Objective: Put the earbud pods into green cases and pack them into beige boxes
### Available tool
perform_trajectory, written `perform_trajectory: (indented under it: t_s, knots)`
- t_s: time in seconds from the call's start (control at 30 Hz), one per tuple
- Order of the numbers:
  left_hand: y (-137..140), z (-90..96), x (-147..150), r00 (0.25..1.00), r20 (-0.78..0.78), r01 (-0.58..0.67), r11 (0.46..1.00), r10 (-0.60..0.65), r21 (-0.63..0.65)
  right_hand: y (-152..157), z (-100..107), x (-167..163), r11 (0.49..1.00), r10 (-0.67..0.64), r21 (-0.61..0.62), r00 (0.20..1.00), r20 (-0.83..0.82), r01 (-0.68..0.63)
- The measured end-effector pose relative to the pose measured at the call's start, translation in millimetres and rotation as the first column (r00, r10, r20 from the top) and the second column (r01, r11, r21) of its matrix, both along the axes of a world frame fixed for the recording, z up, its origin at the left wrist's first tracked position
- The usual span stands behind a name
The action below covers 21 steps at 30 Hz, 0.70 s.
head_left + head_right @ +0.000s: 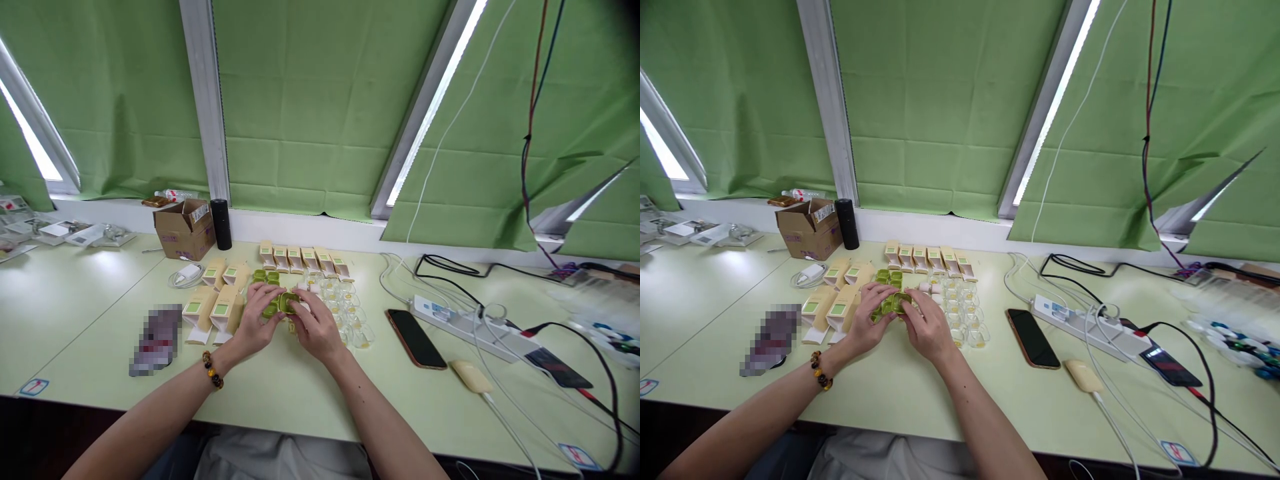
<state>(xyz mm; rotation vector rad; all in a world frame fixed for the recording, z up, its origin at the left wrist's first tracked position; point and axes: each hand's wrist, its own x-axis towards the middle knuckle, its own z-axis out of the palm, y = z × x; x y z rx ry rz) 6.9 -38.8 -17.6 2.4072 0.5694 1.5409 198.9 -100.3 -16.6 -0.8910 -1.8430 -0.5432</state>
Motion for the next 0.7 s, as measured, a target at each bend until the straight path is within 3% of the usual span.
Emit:
perform_trajectory:
  t_s: [0.4,0.7]
  knots:
    - [-1.2,0.5,0.3,1.000,0.012,0.009,0.998,-0.009,0.057,-2.7,2.7,-3.4,0.999,-0.033,-0.023,0.997,0.065,0.035]
    - [-1.3,-0.3,0.6,1.000,0.012,-0.011,1.000,0.011,-0.003,-0.7,-0.6,-4.3,0.999,-0.031,-0.025,0.999,0.025,0.032]
